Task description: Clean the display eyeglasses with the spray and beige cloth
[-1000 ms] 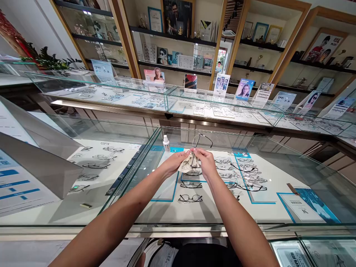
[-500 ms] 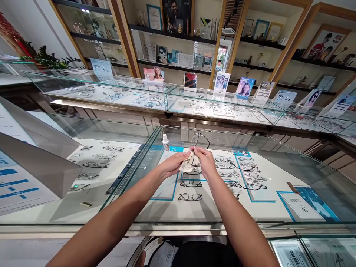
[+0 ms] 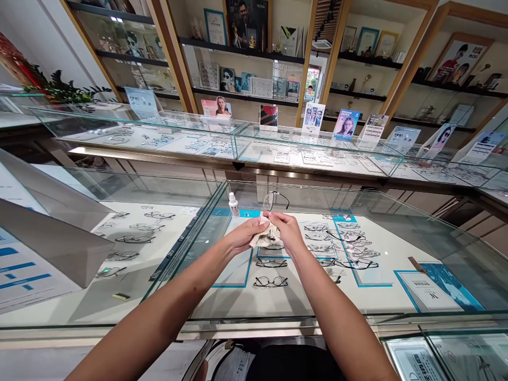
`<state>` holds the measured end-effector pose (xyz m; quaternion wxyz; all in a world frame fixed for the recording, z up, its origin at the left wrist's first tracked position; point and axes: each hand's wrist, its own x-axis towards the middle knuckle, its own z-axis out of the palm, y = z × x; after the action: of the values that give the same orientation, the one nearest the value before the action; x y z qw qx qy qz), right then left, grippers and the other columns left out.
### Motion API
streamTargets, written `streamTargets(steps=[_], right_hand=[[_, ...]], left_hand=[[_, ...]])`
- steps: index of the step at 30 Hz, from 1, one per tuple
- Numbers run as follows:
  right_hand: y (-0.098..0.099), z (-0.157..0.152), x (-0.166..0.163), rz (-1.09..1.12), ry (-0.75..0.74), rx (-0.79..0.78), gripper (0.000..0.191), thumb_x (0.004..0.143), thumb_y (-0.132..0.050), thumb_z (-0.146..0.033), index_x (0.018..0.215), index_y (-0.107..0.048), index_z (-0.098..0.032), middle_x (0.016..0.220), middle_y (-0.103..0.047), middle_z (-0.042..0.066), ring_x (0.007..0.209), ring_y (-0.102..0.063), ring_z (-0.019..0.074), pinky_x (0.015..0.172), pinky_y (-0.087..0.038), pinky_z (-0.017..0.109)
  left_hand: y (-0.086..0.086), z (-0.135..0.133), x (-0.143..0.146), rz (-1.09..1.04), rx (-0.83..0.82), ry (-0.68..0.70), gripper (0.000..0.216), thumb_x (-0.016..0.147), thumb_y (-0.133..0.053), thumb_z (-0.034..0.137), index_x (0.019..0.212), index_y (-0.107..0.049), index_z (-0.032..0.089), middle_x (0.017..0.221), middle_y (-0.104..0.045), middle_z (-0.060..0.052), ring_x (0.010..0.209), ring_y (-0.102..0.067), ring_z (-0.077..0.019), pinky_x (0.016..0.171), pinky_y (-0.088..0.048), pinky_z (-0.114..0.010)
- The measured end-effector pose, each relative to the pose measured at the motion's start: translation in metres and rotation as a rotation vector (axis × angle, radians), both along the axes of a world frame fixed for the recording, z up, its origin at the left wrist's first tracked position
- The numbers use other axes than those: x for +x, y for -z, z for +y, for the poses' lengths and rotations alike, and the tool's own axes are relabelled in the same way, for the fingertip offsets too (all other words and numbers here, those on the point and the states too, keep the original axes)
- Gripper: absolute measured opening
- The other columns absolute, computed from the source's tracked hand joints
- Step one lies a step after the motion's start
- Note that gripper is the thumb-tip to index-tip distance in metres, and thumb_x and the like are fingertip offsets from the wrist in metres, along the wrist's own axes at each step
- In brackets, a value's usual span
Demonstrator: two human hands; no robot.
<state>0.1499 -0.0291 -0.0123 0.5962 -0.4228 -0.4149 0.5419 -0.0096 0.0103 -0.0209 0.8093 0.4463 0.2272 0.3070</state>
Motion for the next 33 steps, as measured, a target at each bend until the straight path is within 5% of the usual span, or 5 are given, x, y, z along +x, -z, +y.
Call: streamTargets(steps=[6,16,21,26,33], right_hand=[[-0.0041,0.0016,0.0008,0.067,0.022,-0.013,0.05,0.062,-0.098,-0.063,0.088,-0.088,-0.022,0.085,-0.081,0.005,0.075,-0.065,0.0186,0.07,-0.049,0.032],[-0.0033,0.0024,-0.0017,0.219,-0.002,-0.091,0.052,0.052,-0.104,-0.057,0.085,-0.086,-0.021,0.071,-0.076,0.001,0.063,-0.06,0.014,0.062,-0.045,0.028],[-0.001,0.0051,0.0022,0.199,-0.008,-0.073,0.05,0.055,-0.103,-0.058,0.084,-0.085,-0.022,0.071,-0.075,0.0,0.062,-0.058,0.0144,0.061,-0.045,0.029],[-0.0007,0.0079,0.0077,0.198,0.027,-0.063,0.048,0.056,-0.102,-0.057,0.083,-0.084,-0.022,0.076,-0.076,0.001,0.066,-0.062,0.0157,0.063,-0.046,0.03],[-0.0001,0.0056,0.0012,0.2,-0.012,-0.091,0.05,0.055,-0.103,-0.057,0.085,-0.084,-0.022,0.072,-0.075,0.001,0.064,-0.059,0.0154,0.061,-0.043,0.029]], left_hand=[[-0.0032,-0.002,-0.0035,-0.018,0.071,0.06,0.061,0.063,-0.107,0.034,0.112,-0.077,0.012,0.09,-0.079,-0.008,0.075,-0.072,-0.0146,0.074,-0.054,-0.025],[0.001,-0.0034,0.0058,0.049,0.137,-0.117,0.062,0.063,-0.105,0.049,0.103,-0.078,0.01,0.089,-0.077,-0.007,0.075,-0.067,-0.014,0.074,-0.048,-0.025],[-0.0004,-0.0031,0.0045,0.048,0.122,-0.094,0.062,0.07,-0.098,0.061,0.1,-0.078,0.009,0.083,-0.073,-0.005,0.068,-0.061,-0.0115,0.066,-0.042,-0.024],[-0.0019,-0.0034,-0.0001,0.007,0.126,0.025,0.068,0.067,-0.104,0.048,0.119,-0.077,0.012,0.099,-0.078,-0.009,0.081,-0.068,-0.0149,0.075,-0.048,-0.025],[-0.0016,-0.005,0.0037,0.018,0.137,-0.081,0.064,0.056,-0.108,0.042,0.102,-0.076,0.012,0.091,-0.077,-0.006,0.083,-0.069,-0.0163,0.082,-0.051,-0.027]])
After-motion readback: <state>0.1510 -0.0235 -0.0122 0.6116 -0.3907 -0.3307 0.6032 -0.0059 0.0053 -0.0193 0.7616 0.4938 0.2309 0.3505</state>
